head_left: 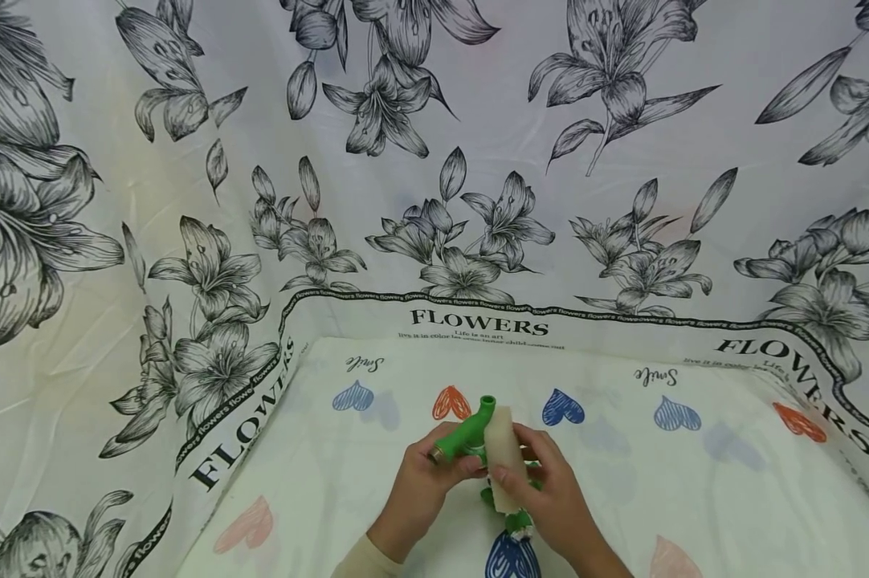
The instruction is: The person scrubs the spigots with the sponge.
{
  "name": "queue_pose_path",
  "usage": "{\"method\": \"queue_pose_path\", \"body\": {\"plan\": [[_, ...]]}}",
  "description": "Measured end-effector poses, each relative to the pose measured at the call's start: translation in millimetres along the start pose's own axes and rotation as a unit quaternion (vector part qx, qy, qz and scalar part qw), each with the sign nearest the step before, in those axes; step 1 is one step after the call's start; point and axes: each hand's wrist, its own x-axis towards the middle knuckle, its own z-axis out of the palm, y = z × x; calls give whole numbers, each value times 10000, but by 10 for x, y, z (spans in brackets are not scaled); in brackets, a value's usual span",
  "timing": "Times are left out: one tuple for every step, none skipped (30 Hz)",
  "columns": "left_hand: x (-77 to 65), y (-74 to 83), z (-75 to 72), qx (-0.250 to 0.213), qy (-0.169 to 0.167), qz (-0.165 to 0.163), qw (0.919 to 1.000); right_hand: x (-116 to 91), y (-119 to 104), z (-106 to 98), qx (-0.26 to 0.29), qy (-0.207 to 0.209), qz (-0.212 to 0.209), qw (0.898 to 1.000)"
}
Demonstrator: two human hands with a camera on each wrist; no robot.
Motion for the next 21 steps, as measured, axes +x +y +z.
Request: {"method": "queue_pose_path", "body": {"plan": [[1,3,-1,6,36,-56,10000,-6,-13,5,15,-7,48,10000],[-1,9,0,33,96,-122,9999,-12,-28,10,24,-23,79,10000],[-2,14,2,75,178,-202,9996,-19,-40,13,24,-37,115,9999],[-3,20,6,115,263,-271,9992,-27,-51,16,30,-59,139,9999],[-2,17,7,132,376,-319,9987,-36,-60,24,38,-76,136,9999],[1,11,7,158,498,-349,9980,-47,-73,31,47,-103,156,9998],[6,3,4,143,615,-352,9974,-58,-87,42,58,-133,176,9997],[10,-3,1,127,703,-350,9968,-69,-101,53,61,-169,186,9997],[16,-11,-4,107,784,-362,9962,-79,-113,63,58,-198,187,9996],[23,-16,-11,73,822,-352,9960,-87,-125,73,59,-218,177,9996],[29,-21,-17,47,852,-338,9958,-94,-140,84,59,-227,164,9996],[33,-17,-20,48,841,-333,9959,-98,-156,90,50,-241,179,9995],[35,-11,-22,34,812,-340,9961,-100,-168,94,47,-238,166,9996],[35,-3,-21,59,771,-353,9964,-102,-174,94,39,-231,151,9996],[36,1,-21,80,743,-368,9965,-104,-178,95,31,-220,145,9996],[36,6,-19,94,719,-389,9966,-106,-182,95,30,-212,143,9997],[34,13,-14,106,709,-407,9966,-108,-184,96,28,-214,141,9997],[31,17,-10,109,696,-424,9966,-110,-181,96,15,-220,143,9997],[29,20,-6,106,701,-457,9964,-112,-179,97,10,-226,136,9997],[26,25,-2,104,701,-478,9963,-114,-175,97,-13,-236,139,9996],[23,26,0,107,703,-498,9962,-115,-172,99,-32,-234,135,9996]]}}
